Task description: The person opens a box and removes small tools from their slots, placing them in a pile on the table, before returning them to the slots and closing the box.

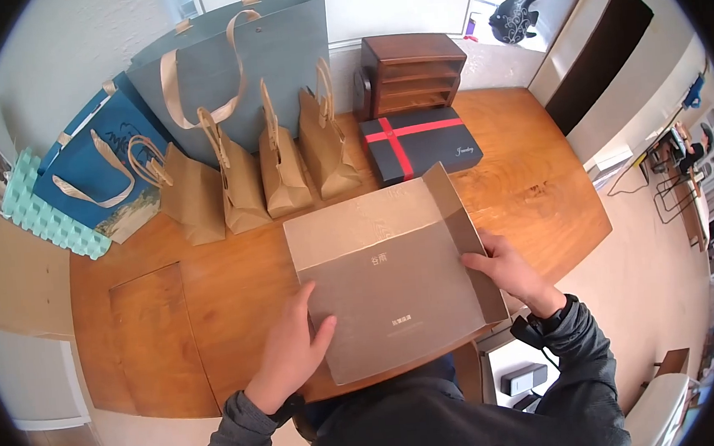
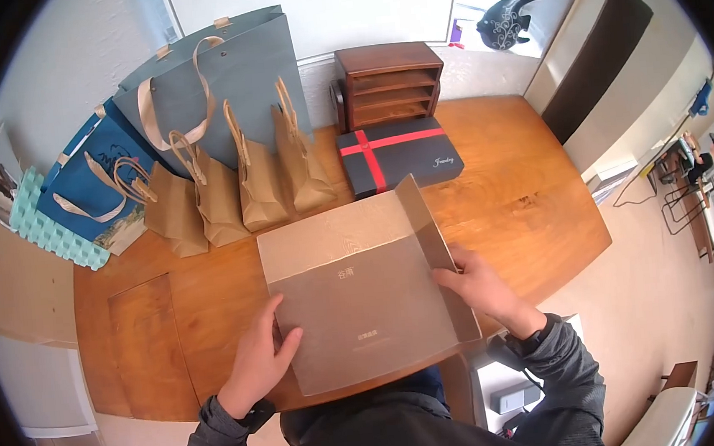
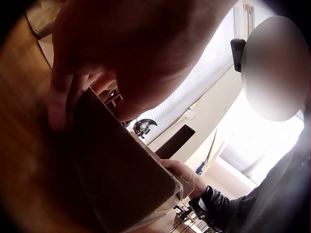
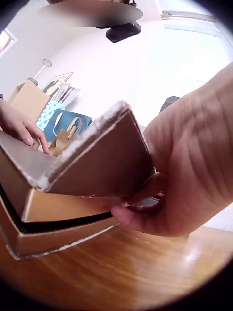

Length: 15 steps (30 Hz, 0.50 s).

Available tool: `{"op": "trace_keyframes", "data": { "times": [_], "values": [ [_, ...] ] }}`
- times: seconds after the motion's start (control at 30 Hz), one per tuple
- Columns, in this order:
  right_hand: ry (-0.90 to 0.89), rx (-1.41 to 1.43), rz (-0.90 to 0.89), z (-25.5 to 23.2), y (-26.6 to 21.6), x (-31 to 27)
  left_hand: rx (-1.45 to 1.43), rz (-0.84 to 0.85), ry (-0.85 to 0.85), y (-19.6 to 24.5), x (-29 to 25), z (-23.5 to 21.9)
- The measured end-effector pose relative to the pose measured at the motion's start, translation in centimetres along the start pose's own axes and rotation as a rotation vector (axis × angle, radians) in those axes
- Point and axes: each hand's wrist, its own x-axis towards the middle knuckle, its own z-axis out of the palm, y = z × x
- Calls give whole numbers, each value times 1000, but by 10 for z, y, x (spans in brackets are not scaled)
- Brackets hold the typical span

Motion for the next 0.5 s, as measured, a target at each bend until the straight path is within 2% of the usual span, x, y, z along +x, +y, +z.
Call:
{"op": "trace_keyframes", "data": {
  "times": [0.03,0.1,0.13,0.23,0.33,0.4,0.5],
  "values": [
    [27,-73,-73,-1,4,2,-9,-43,-40,3,0,-2],
    [-8,-9,65,0,1,2,-29,-131,-120,10,1,-11],
    [-25,24,133,-1,1,2,-31,-130,-115,9,1,-10],
    [-29,66,83,-5,3,3,-31,-118,-106,4,-1,-6],
    [-60,245,85,-3,6,5,-18,-108,-102,2,-1,-6],
    [3,228,57,1,13,5,-19,-115,-106,4,0,-7],
    [129,37,-45,9,30,5,51,25,2,-7,-2,1]
  ]
}}
